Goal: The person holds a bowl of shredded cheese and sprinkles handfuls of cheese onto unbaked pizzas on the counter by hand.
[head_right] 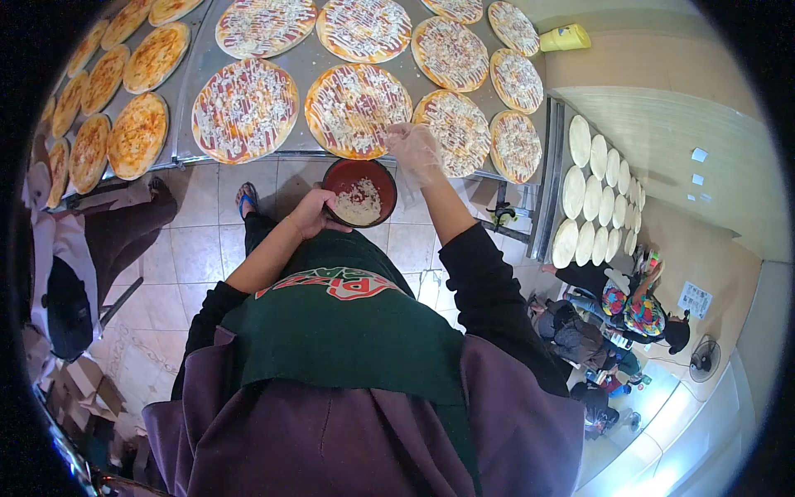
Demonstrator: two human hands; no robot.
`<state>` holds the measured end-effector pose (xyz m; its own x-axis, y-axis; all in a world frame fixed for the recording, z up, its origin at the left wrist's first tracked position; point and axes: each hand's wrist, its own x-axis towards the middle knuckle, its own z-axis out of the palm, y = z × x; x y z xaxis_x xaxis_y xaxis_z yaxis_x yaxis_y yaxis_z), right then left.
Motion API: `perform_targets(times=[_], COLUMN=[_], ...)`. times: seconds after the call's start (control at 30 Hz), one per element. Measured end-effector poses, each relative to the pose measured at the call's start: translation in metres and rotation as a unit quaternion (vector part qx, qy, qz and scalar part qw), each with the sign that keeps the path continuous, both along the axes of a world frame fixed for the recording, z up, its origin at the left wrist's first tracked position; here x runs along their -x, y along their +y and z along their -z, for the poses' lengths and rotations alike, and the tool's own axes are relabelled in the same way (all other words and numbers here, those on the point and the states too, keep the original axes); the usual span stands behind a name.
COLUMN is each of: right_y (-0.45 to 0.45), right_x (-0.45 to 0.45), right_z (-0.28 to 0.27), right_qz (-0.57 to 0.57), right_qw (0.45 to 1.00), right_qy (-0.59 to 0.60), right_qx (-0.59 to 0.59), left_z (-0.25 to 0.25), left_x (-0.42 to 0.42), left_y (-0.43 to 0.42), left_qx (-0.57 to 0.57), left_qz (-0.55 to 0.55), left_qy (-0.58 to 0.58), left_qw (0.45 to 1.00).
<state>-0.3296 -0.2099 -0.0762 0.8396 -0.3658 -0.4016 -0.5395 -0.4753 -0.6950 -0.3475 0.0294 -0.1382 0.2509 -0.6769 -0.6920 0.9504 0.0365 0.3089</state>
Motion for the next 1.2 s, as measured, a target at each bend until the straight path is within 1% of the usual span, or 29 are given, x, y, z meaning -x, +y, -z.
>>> perform_targets(times=[0.07, 0.1, 0.17, 0.3, 0.37, 0.4, 0.47, 0.5, 0.57, 0.6, 0.67, 0.7, 0.77, 0.87, 0.93, 0.97, 1.03, 1.1, 1.2], right_y=[0.005, 0.006, 0.008, 0.003, -0.005, -0.003, 0.001, 0.0, 0.001, 0.005, 0.011, 0.012, 0.014, 0.027, 0.029, 0.029, 0.032, 0.033, 0.031], right_x=[0.002, 0.002, 0.002, 0.002, 0.003, 0.001, -0.003, -0.004, -0.007, -0.01, -0.016, -0.018, -0.023, -0.033, -0.038, -0.041, -0.045, -0.047, -0.048], right_z=[-0.006, -0.009, -0.017, -0.012, 0.001, -0.005, -0.017, -0.013, -0.003, -0.006, -0.012, -0.008, 0.0, -0.012, -0.009, -0.009, -0.016, -0.016, -0.011], right_qz=[-0.027, -0.025, -0.086, -0.073, -0.053, -0.054, -0.008, -0.008, 0.008, 0.008, -0.034, -0.034, -0.086, -0.074, -0.075, -0.076, -0.082, -0.089, -0.118], right_qw=[0.998, 0.998, 0.988, 0.991, 0.99, 0.99, 0.998, 0.998, 0.994, 0.994, 0.997, 0.997, 0.985, 0.988, 0.987, 0.986, 0.987, 0.988, 0.983], right_qy=[0.003, 0.003, 0.012, 0.019, -0.023, -0.023, -0.02, -0.02, -0.098, -0.098, -0.053, -0.054, -0.107, -0.089, -0.098, -0.107, -0.092, -0.077, -0.071], right_qx=[0.061, 0.061, 0.127, 0.11, 0.128, 0.129, 0.067, 0.067, 0.043, 0.042, 0.051, 0.051, 0.108, 0.106, 0.106, 0.107, 0.101, 0.095, 0.121], left_z=[-0.008, -0.01, -0.009, -0.004, -0.004, -0.003, 0.0, -0.001, -0.003, -0.007, -0.015, -0.018, -0.02, -0.013, -0.002, 0.003, 0.002, 0.002, 0.003], left_x=[-0.002, -0.002, -0.003, -0.005, -0.006, -0.007, -0.006, -0.007, -0.008, -0.009, -0.011, -0.011, -0.012, -0.014, -0.016, -0.014, -0.013, -0.013, -0.013], left_y=[0.0, 0.0, 0.0, 0.0, 0.001, 0.001, 0.001, 0.002, 0.003, 0.003, 0.006, 0.007, 0.01, 0.015, 0.018, 0.019, 0.02, 0.022, 0.024], left_qx=[-0.003, -0.004, -0.005, 0.005, 0.003, 0.003, 0.003, 0.005, 0.007, -0.004, -0.014, -0.02, -0.027, -0.024, 0.038, 0.038, -0.02, -0.021, -0.021], left_qz=[0.001, 0.002, 0.003, 0.012, 0.013, 0.019, 0.024, 0.025, 0.027, 0.022, 0.016, 0.01, 0.004, 0.0, 0.023, 0.022, 0.02, 0.02, 0.023], left_qy=[-0.012, -0.012, -0.012, 0.002, -0.002, 0.001, 0.005, 0.004, 0.003, -0.003, -0.009, -0.008, -0.007, -0.002, 0.013, 0.012, 0.016, 0.016, 0.008], left_qw=[1.0, 1.0, 1.0, 1.0, 1.0, 1.0, 1.0, 1.0, 1.0, 1.0, 1.0, 1.0, 1.0, 1.0, 0.999, 0.999, 0.999, 0.999, 0.999])
